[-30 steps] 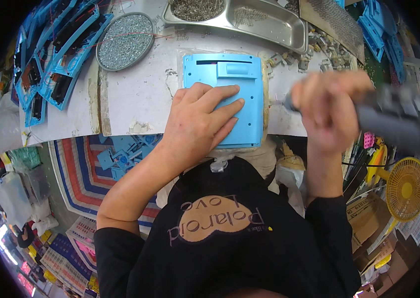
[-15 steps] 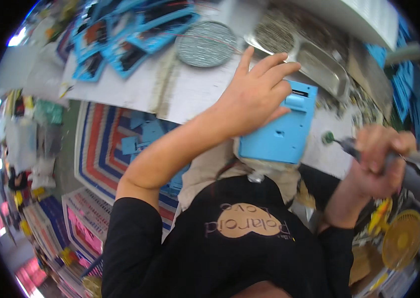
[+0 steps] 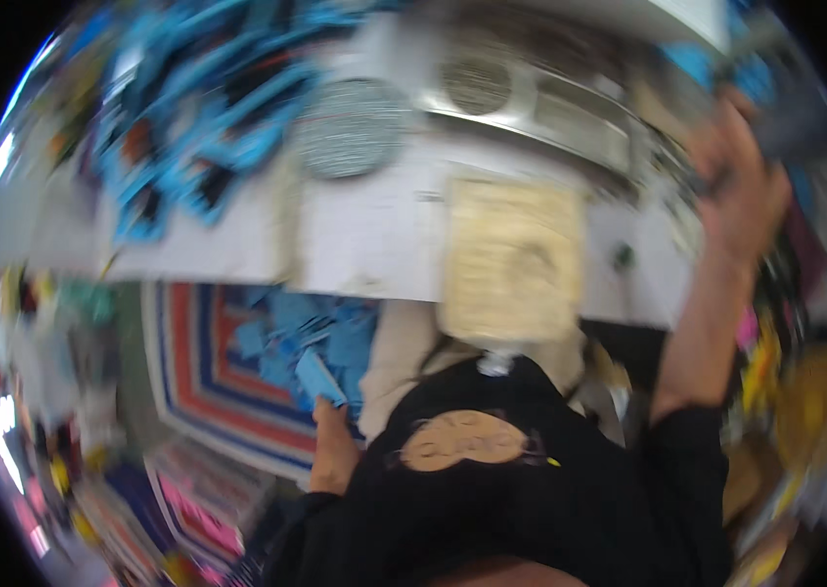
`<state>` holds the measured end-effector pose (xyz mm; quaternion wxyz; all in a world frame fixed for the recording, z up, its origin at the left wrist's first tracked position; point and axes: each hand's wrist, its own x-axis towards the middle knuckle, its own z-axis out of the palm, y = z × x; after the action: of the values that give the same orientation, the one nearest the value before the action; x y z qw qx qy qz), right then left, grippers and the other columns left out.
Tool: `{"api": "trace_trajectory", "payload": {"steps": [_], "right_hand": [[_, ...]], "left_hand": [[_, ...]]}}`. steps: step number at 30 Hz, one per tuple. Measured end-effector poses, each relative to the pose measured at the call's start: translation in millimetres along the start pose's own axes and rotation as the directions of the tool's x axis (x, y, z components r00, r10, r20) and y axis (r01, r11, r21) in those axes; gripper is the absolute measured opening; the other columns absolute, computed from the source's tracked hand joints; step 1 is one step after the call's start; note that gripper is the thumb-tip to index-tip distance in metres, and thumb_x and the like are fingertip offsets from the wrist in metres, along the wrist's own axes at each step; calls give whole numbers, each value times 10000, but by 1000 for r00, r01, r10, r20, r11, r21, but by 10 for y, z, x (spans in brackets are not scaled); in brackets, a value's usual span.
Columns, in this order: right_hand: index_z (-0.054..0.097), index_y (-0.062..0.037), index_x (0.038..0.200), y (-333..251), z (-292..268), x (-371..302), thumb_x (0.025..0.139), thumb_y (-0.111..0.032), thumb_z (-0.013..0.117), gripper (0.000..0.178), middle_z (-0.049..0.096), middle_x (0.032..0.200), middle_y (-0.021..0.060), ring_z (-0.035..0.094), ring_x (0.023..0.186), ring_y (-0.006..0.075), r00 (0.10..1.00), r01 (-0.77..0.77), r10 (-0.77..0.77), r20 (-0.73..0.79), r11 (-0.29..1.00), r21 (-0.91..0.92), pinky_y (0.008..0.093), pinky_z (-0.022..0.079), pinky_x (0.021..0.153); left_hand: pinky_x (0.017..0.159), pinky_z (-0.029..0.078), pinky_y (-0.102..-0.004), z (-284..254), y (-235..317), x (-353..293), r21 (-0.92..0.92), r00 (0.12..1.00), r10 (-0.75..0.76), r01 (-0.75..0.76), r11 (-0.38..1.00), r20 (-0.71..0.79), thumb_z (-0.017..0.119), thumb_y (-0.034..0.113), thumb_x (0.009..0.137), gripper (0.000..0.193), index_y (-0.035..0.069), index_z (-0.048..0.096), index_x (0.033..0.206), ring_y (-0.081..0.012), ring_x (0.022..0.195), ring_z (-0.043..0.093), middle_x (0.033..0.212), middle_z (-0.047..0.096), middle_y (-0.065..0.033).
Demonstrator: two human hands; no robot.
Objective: Soldering internal components and assembling the plastic casing of a blue electronic device.
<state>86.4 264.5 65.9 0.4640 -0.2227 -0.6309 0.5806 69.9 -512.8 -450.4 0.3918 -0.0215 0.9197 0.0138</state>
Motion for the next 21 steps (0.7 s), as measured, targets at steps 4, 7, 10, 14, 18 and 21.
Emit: {"api": "trace_trajectory", "payload": {"steps": [4, 7, 10, 14, 18, 21], "right_hand": [[608, 36, 1260, 72, -329, 294, 960, -115, 716, 352, 687, 945, 58, 656, 837, 162, 936, 156, -109, 335, 981, -119, 307, 524, 824], [552, 4, 1281, -110, -207, 373, 947, -210, 764, 450, 650, 986, 41, 639, 861, 143, 916, 179, -119, 383, 976, -124, 285, 529, 811], [545, -23, 1299, -237, -684, 342, 952, -151, 769, 432, 638, 1020, 24, 635, 921, 131, 941, 128, -58, 334, 973, -193, 281, 522, 832], [587, -16, 1261, -316, -688, 286, 966, -176, 740, 368, 645, 1027, 48, 633, 966, 126, 973, 140, -73, 218, 940, -312, 277, 521, 857], [584, 21, 1340, -217, -974, 249, 961, -91, 712, 416, 686, 1093, 93, 664, 1026, 173, 972, 230, -178, 151, 845, -483, 308, 516, 940], [501, -8, 1481, -13, -1018, 11, 971, -61, 689, 546, 677, 1287, 137, 636, 1219, 215, 985, 117, -50, 164, 896, -428, 345, 487, 1056]], "left_hand": [[864, 557, -600, -410, 341, 475, -826, 931, -357, 145, 545, -72, 762, 445, 888, 645, -49, 582, 1262, -416, 1071, 645, 1192, 658, -211], [795, 534, -600, -2011, 449, 554, -337, 353, -341, 74, 938, -871, 783, 460, 878, 601, -109, 664, 1031, -474, 907, 679, 977, 696, -298], [889, 499, -531, -3928, 1492, 144, 148, -273, 90, -202, 968, -958, 794, 363, 893, 523, -25, 613, 1194, -430, 1032, 609, 1153, 636, -223], [932, 529, -438, -5654, 2385, -386, 445, -346, 319, -396, 803, -882, 739, 271, 955, 412, -7, 681, 1253, -365, 1070, 655, 1237, 677, -174], [1032, 485, -417, -6659, 3118, 415, 584, -140, 605, -500, 640, -783, 697, 381, 987, 512, -16, 666, 1307, -387, 1130, 659, 1254, 676, -226], [985, 521, -400, -6795, 3091, 818, 319, 260, 575, -624, 713, -776, 671, 247, 1000, 395, -19, 676, 1292, -317, 1096, 686, 1184, 717, -178]]}}
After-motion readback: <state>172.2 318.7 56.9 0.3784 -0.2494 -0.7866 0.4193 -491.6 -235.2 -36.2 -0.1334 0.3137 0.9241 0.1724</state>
